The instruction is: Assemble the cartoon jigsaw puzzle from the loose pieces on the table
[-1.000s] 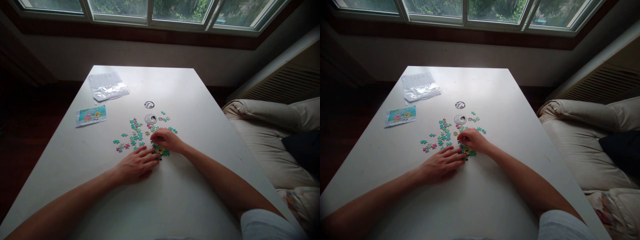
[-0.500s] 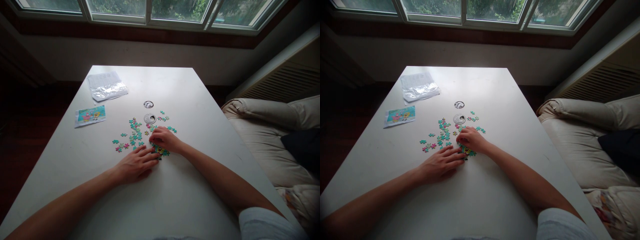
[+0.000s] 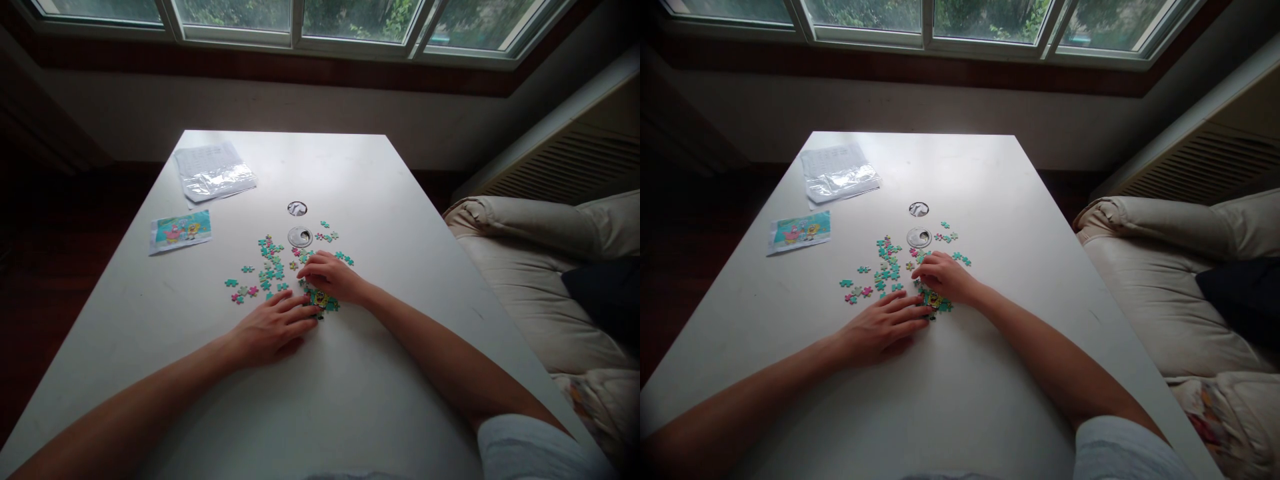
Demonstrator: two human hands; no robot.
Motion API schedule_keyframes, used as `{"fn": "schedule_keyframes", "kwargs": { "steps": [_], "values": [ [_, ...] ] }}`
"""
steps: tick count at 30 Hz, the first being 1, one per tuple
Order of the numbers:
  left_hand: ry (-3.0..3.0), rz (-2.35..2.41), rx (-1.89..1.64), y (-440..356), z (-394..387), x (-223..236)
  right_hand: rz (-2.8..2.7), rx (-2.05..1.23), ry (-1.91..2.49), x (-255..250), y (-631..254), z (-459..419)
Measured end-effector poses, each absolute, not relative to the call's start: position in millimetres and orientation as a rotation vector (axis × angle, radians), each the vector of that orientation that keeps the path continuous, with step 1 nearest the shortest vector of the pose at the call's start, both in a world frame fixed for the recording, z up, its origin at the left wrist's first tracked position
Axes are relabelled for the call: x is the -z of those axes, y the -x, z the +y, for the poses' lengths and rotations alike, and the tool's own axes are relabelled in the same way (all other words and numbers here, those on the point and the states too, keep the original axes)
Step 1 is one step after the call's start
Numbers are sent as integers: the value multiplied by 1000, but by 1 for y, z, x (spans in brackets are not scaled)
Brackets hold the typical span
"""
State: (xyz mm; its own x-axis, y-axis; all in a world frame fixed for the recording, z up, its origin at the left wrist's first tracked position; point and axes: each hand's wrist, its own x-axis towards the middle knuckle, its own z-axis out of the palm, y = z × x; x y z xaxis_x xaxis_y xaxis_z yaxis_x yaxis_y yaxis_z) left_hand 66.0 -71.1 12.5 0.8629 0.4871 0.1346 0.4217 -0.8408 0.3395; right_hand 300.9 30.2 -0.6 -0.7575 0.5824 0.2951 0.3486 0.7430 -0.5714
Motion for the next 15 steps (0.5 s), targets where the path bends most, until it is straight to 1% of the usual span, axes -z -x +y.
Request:
{"fn": "schedule_keyframes", "kwargs": {
  "steps": [15],
  "values": [
    [-2726,682,-326,-66,-70,-12,-2537,-556,716,5,-301,29]
  ]
}}
